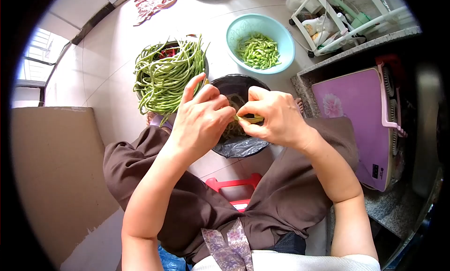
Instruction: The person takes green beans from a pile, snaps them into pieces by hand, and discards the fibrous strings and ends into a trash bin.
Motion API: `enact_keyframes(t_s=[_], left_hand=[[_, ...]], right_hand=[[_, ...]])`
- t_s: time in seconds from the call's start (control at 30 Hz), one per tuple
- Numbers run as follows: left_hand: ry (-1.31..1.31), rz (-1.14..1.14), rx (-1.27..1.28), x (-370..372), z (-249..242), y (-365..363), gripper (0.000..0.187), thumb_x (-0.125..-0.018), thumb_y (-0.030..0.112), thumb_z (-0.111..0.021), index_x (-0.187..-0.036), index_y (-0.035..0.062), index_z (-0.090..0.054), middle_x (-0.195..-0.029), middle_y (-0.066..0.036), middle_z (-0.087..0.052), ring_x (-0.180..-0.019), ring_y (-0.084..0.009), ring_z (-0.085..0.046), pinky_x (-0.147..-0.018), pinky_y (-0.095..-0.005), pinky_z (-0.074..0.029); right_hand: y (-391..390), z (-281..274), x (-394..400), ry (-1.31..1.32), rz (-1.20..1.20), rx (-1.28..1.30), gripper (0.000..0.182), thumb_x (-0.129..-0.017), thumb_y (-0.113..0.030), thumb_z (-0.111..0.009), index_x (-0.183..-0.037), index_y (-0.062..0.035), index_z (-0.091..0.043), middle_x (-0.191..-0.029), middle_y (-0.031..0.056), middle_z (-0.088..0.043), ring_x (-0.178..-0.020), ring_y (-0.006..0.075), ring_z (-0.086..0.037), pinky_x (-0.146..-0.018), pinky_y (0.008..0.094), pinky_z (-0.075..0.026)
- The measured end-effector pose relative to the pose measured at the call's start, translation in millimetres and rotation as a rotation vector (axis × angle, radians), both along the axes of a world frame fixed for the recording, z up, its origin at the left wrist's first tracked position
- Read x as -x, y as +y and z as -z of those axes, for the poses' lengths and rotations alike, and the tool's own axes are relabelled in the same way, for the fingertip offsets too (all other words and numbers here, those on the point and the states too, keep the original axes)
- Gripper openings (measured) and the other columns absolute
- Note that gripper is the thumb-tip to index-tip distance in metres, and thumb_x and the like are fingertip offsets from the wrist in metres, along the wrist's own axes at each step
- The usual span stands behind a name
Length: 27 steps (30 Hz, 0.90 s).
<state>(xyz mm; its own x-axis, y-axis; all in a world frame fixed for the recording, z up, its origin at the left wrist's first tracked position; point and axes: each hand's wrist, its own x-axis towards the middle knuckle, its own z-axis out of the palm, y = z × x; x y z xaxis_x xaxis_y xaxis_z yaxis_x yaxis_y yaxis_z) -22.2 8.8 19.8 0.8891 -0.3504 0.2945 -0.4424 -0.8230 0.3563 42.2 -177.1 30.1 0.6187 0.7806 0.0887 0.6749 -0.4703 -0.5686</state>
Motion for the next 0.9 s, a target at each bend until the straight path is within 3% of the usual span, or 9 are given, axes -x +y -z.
enact_keyframes(t_s=[0.27,0.37,0.43,0.47,0.5,0.6,0.67,0.8,0.9], left_hand=[[-0.117,-0.222,0.028,6.4,1.0,-20.4,0.009,-0.07,0.013,-0.068,-0.078,0.0137,-0.068,-0.076,0.003,-0.061,-0.088,-0.0183,-0.055,-0.108,-0.0549,-0.016],[-0.093,-0.325,0.184,6.2,1.7,-22.7,0.007,-0.07,0.014,-0.069,-0.077,0.0145,-0.068,-0.075,0.004,-0.061,-0.087,-0.0186,-0.055,-0.106,-0.0561,-0.016],[-0.016,-0.385,0.388,4.8,2.4,-21.2,0.004,-0.072,0.017,-0.07,-0.076,0.0163,-0.07,-0.073,0.006,-0.061,-0.086,-0.0183,-0.054,-0.103,-0.0586,-0.017],[0.125,-0.421,0.517,3.9,-0.6,-20.3,0.012,-0.072,0.012,-0.074,-0.084,0.0101,-0.072,-0.074,-0.001,-0.062,-0.089,-0.0204,-0.054,-0.102,-0.0376,-0.028],[0.172,-0.436,0.634,2.4,4.9,-17.9,0.013,-0.075,0.011,-0.073,-0.087,0.0056,-0.071,-0.076,-0.002,-0.065,-0.087,-0.0156,-0.057,-0.091,-0.0282,-0.04],[0.681,-0.429,1.352,-3.1,9.4,-16.8,0.019,-0.081,0.009,-0.07,-0.095,-0.0035,-0.068,-0.089,-0.008,-0.068,-0.082,-0.0101,-0.063,-0.079,-0.0224,-0.048],[0.701,-0.412,1.381,-3.4,13.5,-17.4,0.02,-0.081,0.009,-0.069,-0.096,-0.0035,-0.068,-0.089,-0.008,-0.068,-0.083,-0.0106,-0.063,-0.08,-0.0226,-0.048],[0.777,-0.41,1.483,0.2,14.0,-17.0,0.02,-0.082,0.012,-0.068,-0.098,-0.0009,-0.067,-0.091,-0.009,-0.069,-0.086,-0.0107,-0.062,-0.082,-0.0225,-0.046],[0.794,-0.412,1.514,-0.2,16.2,-13.7,0.021,-0.083,0.014,-0.067,-0.099,0.0005,-0.067,-0.092,-0.009,-0.069,-0.088,-0.0101,-0.061,-0.082,-0.0224,-0.045]], right_hand=[[15.7,4.8,9.5,-0.288,0.089,-0.081,0.015,-0.067,-0.013,-0.062,-0.065,-0.0044,-0.05,-0.069,0.0086,-0.049,-0.06,0.0294,-0.055,-0.056,0.0387,-0.045],[15.7,8.9,8.4,-0.152,0.179,-0.166,0.013,-0.069,-0.01,-0.061,-0.067,-0.0032,-0.051,-0.068,0.0103,-0.048,-0.06,0.0254,-0.054,-0.056,0.0351,-0.044],[15.8,18.1,0.5,0.269,0.316,-0.497,0.009,-0.074,-0.01,-0.06,-0.071,-0.0031,-0.055,-0.066,0.0063,-0.05,-0.058,0.0163,-0.051,-0.057,0.0299,-0.043],[16.4,19.3,-0.3,0.556,0.395,-0.628,0.01,-0.081,-0.011,-0.058,-0.075,-0.0026,-0.057,-0.067,0.0008,-0.052,-0.06,0.0091,-0.048,-0.057,0.0256,-0.041],[16.8,11.4,-1.2,0.93,0.439,-0.772,0.011,-0.087,-0.012,-0.056,-0.082,-0.0036,-0.059,-0.068,-0.0046,-0.052,-0.059,0.0048,-0.045,-0.054,0.0213,-0.038],[12.6,22.7,-5.8,1.199,0.444,-0.913,0.012,-0.09,-0.013,-0.054,-0.091,-0.0015,-0.058,-0.065,-0.0039,-0.046,-0.054,0.0024,-0.036,-0.048,0.0184,-0.027],[11.4,27.8,-8.2,1.285,0.458,-1.06,0.011,-0.091,-0.017,-0.056,-0.095,-0.0065,-0.059,-0.07,-0.0047,-0.052,-0.054,0.0018,-0.038,-0.047,0.0179,-0.029],[-5.3,29.4,-34.2,1.342,0.628,-1.277,0.014,-0.093,-0.017,-0.052,-0.096,-0.0046,-0.058,-0.081,0.0,-0.055,-0.061,0.0071,-0.044,-0.047,0.0204,-0.033],[-11.9,22.7,-35.9,1.426,0.621,-1.142,0.013,-0.09,-0.013,-0.051,-0.097,-0.0028,-0.056,-0.082,0.003,-0.057,-0.065,0.0088,-0.052,-0.047,0.0197,-0.035]])
